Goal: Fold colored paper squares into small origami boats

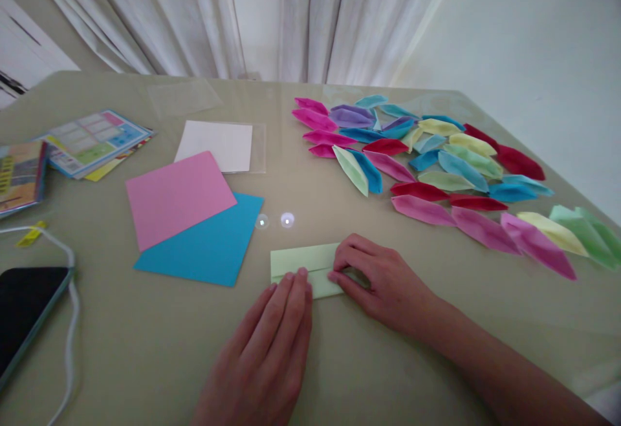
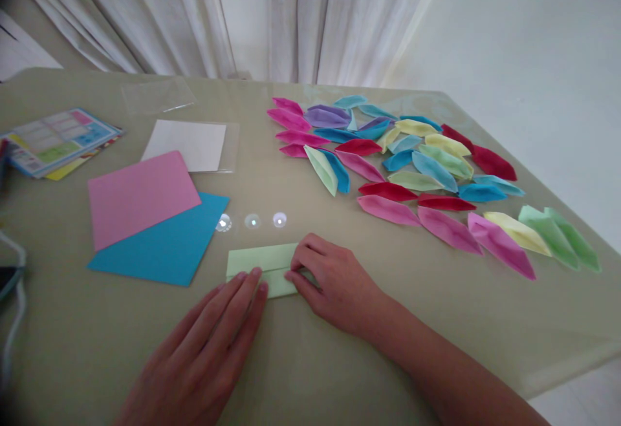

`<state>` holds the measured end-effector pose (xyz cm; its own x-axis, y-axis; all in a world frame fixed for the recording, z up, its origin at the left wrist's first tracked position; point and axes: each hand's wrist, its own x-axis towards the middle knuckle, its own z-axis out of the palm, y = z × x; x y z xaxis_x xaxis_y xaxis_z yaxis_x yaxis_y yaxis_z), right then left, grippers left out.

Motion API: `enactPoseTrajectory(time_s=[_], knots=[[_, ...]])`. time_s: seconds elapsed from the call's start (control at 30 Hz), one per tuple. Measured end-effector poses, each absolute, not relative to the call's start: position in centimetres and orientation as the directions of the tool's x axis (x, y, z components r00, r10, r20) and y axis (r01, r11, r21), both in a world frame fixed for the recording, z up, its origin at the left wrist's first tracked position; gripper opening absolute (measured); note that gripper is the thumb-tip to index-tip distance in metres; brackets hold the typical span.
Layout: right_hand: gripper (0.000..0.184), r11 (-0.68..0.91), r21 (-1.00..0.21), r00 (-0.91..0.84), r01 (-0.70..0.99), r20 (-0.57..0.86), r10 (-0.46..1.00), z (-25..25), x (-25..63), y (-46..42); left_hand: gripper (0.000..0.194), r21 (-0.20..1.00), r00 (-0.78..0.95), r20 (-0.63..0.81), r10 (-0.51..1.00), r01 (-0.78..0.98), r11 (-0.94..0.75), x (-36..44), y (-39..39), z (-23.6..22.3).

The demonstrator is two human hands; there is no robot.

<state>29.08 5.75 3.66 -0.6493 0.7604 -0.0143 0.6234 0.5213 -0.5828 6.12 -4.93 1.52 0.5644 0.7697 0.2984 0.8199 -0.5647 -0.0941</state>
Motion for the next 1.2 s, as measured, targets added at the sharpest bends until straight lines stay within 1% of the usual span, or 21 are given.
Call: enactPoseTrajectory(time_s=[0.2,0.37,0.53,0.67,0.8,0.93,1.0,1.1,1.2], knots=[[0.008,0.533,-0.593,-0.656,0.603,0.011,0.755,3.8,29.0,5.6,0.050,-0.047,0.522,0.302,0.798,0.844,-0.534,6.2,-4.7,1.5],[0.008,0.588,-0.527,-0.650,0.614,0.086,0.755,4.0,28.8,5.6,0.050,-0.051,0.537,0.279,0.796,0.836,-0.546,6.1,-4.6,1.6],[0.006,0.564,-0.521,-0.644,0.641,0.034,0.764,3.9,29.0,5.9,0.054,-0.052,0.546,0.261,0.796,0.832,-0.553,5.9,-4.6,1.7],[0.008,0.557,-0.523,-0.643,0.645,0.021,0.765,4.1,29.1,5.9,0.056,-0.047,0.551,0.245,0.798,0.828,-0.558,5.8,-4.5,1.7],[0.007,0.546,-0.518,-0.636,0.658,0.005,0.771,4.2,29.2,5.9,0.052,-0.028,0.550,0.220,0.806,0.829,-0.558,5.7,-4.5,1.7],[0.007,0.544,-0.512,-0.631,0.664,0.006,0.776,4.1,29.2,5.9,0.050,-0.042,0.564,0.253,0.786,0.818,-0.573,5.9,-4.6,1.7],[0.007,0.545,-0.513,-0.633,0.663,0.003,0.774,4.0,29.2,5.9,0.054,-0.052,0.556,0.266,0.788,0.824,-0.564,6.1,-4.8,1.5],[0.007,0.541,-0.513,-0.633,0.667,-0.007,0.774,3.9,29.3,5.9,0.072,-0.055,0.534,0.236,0.812,0.841,-0.538,6.4,-5.1,1.0],[0.007,0.538,-0.517,-0.635,0.665,-0.013,0.772,3.8,29.3,5.9,0.076,-0.066,0.536,0.213,0.817,0.842,-0.535,6.4,-5.4,0.7]])
